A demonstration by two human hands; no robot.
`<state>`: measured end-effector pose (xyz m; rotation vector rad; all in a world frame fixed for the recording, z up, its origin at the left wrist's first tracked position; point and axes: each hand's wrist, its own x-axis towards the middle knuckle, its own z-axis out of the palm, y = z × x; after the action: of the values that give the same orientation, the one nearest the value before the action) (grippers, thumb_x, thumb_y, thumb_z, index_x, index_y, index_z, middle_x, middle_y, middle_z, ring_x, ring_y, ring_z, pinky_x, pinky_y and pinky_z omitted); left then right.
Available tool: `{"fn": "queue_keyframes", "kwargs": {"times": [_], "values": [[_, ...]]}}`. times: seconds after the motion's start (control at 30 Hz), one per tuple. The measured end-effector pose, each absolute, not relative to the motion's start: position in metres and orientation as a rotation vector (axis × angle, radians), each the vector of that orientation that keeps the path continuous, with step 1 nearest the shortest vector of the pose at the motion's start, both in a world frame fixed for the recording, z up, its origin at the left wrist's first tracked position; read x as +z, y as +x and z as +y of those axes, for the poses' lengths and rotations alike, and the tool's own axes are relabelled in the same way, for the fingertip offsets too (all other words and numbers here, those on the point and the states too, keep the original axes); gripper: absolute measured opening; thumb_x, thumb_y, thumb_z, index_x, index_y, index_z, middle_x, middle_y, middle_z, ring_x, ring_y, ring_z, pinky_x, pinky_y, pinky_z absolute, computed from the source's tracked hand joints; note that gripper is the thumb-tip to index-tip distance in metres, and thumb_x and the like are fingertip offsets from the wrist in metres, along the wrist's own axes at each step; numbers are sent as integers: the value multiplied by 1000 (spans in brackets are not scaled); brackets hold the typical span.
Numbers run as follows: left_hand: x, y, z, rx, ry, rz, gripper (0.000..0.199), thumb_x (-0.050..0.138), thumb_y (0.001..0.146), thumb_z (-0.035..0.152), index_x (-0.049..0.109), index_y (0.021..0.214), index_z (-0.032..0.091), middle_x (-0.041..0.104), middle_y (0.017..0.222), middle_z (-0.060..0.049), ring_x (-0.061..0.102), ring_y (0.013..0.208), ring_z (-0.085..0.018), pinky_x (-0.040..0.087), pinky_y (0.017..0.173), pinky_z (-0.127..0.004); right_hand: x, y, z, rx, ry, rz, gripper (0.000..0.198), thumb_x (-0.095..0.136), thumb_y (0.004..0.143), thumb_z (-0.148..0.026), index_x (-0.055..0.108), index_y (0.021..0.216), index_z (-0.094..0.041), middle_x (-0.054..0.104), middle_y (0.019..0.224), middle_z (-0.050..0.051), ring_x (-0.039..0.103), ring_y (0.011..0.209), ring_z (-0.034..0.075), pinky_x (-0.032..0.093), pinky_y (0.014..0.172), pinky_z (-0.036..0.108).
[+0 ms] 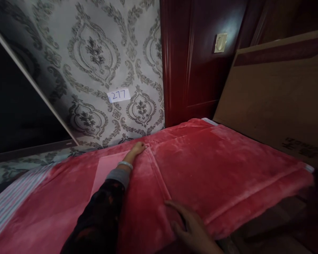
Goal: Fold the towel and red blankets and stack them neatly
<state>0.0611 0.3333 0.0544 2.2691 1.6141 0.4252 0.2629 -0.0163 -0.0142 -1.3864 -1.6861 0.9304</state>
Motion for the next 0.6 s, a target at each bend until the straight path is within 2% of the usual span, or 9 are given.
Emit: {"fn": "queue_keyframes", "kwargs": {"times": [0.13,0.43,0.53,0.6], "values": [[47,70,341,486,2297,1573,29,62,95,43,66,95,14,68,93,-2,66,84,-17,56,78,-35,-12,265,-20,971,-1370,-1636,55,55,76,-29,68,130,-23,66,134,10,60,125,30,44,109,48],[32,82,335,452,2347,1597,28,56,96,39,69,97,14,73,93,-8,66,90,-20,53,86,-36,-2,263,-20,890,-1372,-1685,49,52,77,-26,70,122,-22,70,124,9,64,115,28,49,102,43],[44,80,330,484,2388,1592,36,54,94,38,68,115,14,73,114,-14,65,111,-25,50,97,-35,1,266,-22,873,-1359,-1732,46,52,82,-28,69,124,-20,70,125,10,64,115,28,49,101,43],[54,74,322,500,2428,1575,48,55,93,40,61,132,13,64,136,-15,57,129,-26,44,107,-36,7,270,-25,877,-1364,-1779,45,51,88,-32,68,127,-20,68,127,11,63,117,28,49,101,44]]}}
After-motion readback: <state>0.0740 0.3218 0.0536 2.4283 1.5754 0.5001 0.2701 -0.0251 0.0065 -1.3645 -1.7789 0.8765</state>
